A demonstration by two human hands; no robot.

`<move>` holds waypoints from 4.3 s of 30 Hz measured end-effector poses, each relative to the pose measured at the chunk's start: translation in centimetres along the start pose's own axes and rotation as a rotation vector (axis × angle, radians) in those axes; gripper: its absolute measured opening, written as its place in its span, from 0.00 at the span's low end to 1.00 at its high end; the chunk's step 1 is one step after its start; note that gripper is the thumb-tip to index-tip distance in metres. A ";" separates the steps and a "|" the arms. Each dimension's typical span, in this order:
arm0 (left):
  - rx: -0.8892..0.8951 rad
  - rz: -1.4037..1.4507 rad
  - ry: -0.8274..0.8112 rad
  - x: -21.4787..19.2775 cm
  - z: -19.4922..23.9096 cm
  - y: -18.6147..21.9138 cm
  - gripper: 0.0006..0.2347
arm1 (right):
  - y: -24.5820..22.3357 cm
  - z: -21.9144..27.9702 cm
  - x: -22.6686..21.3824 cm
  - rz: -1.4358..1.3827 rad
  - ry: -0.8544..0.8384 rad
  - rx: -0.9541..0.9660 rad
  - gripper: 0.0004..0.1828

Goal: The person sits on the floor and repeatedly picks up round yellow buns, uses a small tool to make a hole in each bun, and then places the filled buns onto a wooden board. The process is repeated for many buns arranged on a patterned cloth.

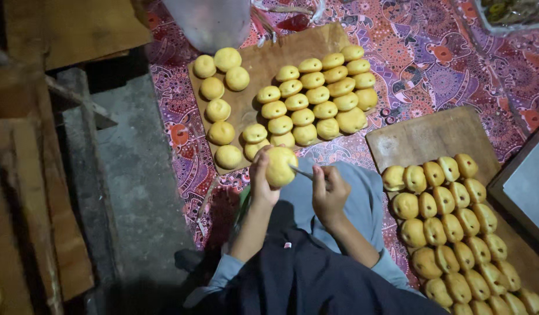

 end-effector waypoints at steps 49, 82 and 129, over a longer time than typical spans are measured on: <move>0.248 -1.592 -0.460 -4.0 -8.6 0.3 0.37 | 10.5 -3.9 3.8 0.205 -0.137 -0.045 0.13; 0.299 -1.960 0.431 -10.9 -43.1 2.5 0.36 | 23.2 -4.1 -2.3 0.216 0.000 0.417 0.17; 0.078 -0.303 0.160 3.8 4.8 -4.4 0.14 | 2.7 -1.3 -1.0 0.042 0.027 -0.344 0.15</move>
Point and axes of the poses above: each hand's wrist, its own z-axis away from the middle knuckle, its own x-axis out of the palm, y = z × x, the point moved 4 cm from there along -z, towards the middle knuckle, and after that the axes turned 4 degrees about y, right-handed, at the moved point
